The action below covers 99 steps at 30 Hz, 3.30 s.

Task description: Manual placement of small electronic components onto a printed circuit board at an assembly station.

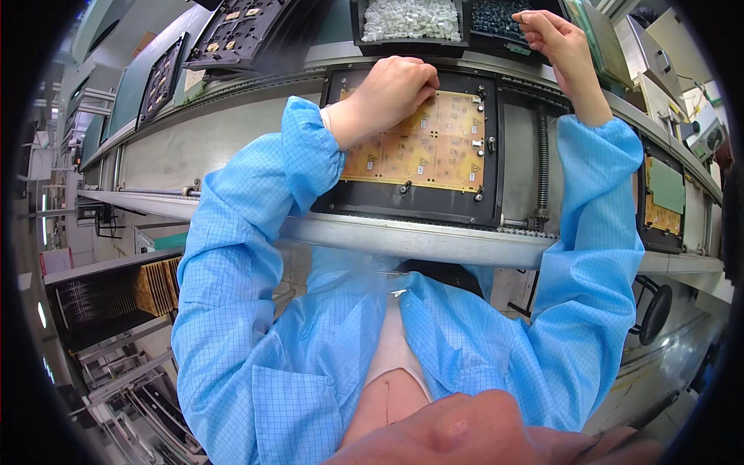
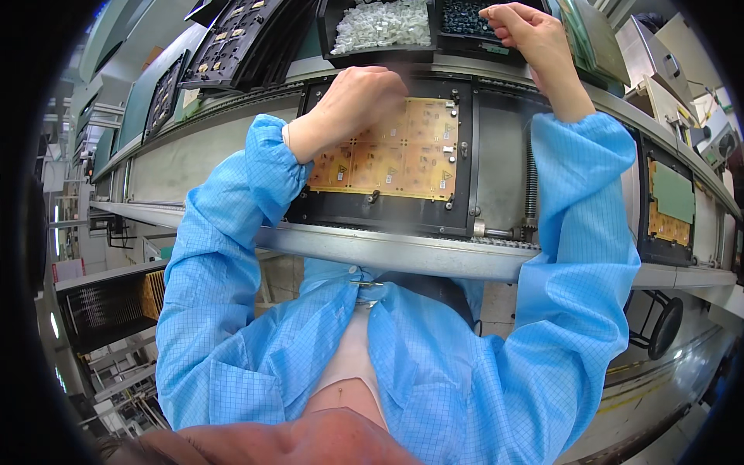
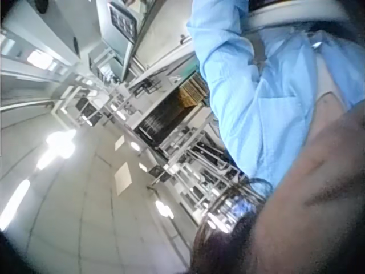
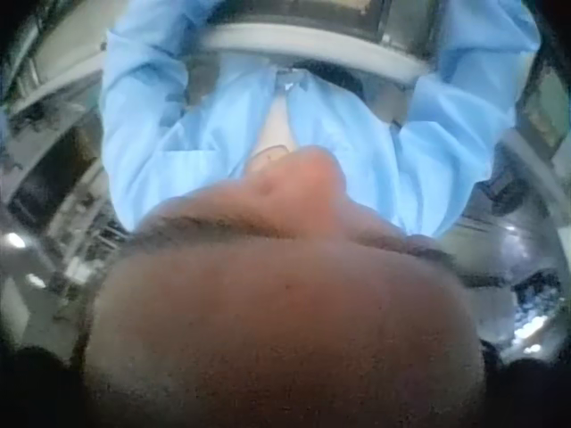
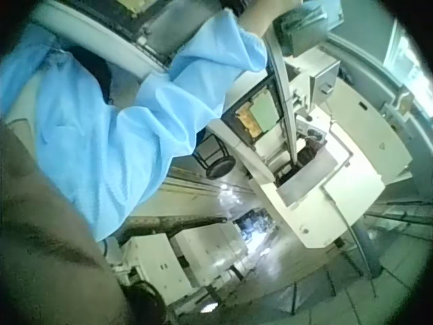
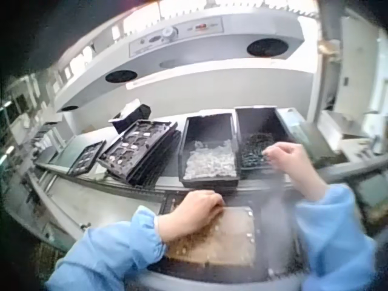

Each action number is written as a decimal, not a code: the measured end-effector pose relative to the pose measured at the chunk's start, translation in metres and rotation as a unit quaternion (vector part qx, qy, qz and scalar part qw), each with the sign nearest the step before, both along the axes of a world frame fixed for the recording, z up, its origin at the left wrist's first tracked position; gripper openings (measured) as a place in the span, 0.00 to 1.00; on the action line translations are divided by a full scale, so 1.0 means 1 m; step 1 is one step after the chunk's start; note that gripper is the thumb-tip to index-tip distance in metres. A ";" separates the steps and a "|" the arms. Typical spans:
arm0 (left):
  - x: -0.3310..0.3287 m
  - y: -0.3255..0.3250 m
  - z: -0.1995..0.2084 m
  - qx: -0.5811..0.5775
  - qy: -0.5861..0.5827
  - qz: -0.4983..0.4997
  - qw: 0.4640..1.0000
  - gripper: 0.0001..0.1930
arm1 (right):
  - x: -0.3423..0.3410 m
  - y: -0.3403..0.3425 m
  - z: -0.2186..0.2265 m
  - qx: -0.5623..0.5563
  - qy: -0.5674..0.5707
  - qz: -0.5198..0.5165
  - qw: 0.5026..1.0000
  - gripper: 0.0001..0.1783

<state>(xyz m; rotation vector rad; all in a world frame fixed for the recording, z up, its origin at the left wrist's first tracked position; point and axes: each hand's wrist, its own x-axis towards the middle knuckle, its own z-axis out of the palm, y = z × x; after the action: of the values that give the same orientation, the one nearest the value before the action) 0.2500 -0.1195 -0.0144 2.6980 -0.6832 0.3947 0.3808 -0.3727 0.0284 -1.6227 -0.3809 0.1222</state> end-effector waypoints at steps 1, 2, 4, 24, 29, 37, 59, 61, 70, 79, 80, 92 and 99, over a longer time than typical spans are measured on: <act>-0.001 0.001 0.000 0.001 0.001 0.000 1.000 0.07 | 0.000 -0.004 -0.004 0.001 0.001 0.000 1.000 0.07; -0.002 0.001 0.001 0.000 0.021 0.011 1.000 0.07 | 0.002 -0.010 -0.011 0.030 0.009 0.065 0.997 0.11; -0.004 0.001 0.000 -0.003 0.042 0.019 0.999 0.07 | -0.006 -0.015 -0.015 0.058 0.017 0.128 0.990 0.15; -0.015 -0.010 -0.009 -0.019 -0.046 0.104 0.993 0.04 | -0.085 -0.011 -0.041 0.204 0.195 0.167 0.945 0.13; 0.003 0.004 0.001 -0.022 -0.150 0.078 0.985 0.02 | -0.088 -0.013 -0.046 0.216 0.219 0.165 0.937 0.13; 0.050 0.022 0.031 0.132 -0.184 0.109 0.968 0.09 | -0.096 -0.004 -0.044 0.226 0.283 0.159 0.919 0.12; -0.003 0.033 0.047 -0.193 -0.067 0.002 0.979 0.07 | -0.115 0.018 -0.017 -0.050 0.151 0.156 0.975 0.11; -0.024 0.035 0.044 -0.260 0.001 -0.013 0.965 0.07 | -0.120 0.025 -0.014 -0.146 0.085 0.131 0.977 0.10; -0.055 0.039 0.025 -0.333 0.124 0.022 0.935 0.08 | -0.117 0.035 -0.033 -0.354 -0.180 0.054 0.916 0.09; -0.057 0.038 0.025 -0.421 0.168 0.004 0.891 0.09 | -0.115 0.041 -0.026 -0.423 -0.237 0.019 0.875 0.10; -0.057 0.037 0.024 -0.427 0.169 0.006 0.889 0.09 | -0.115 0.040 -0.025 -0.424 -0.237 0.020 0.874 0.10; -0.059 0.040 0.032 -0.493 0.313 0.009 0.812 0.10 | -0.123 0.046 -0.027 -0.471 -0.299 -0.030 0.829 0.10; -0.066 0.041 0.027 -0.520 0.369 -0.008 0.770 0.08 | -0.043 0.026 0.000 -0.389 -0.406 -0.086 0.822 0.09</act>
<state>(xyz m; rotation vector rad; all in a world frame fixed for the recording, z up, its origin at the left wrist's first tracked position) 0.1842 -0.0782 0.0125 1.5380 -0.1312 -0.2645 0.3382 -0.3472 0.0286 -2.4784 -0.9130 -0.6675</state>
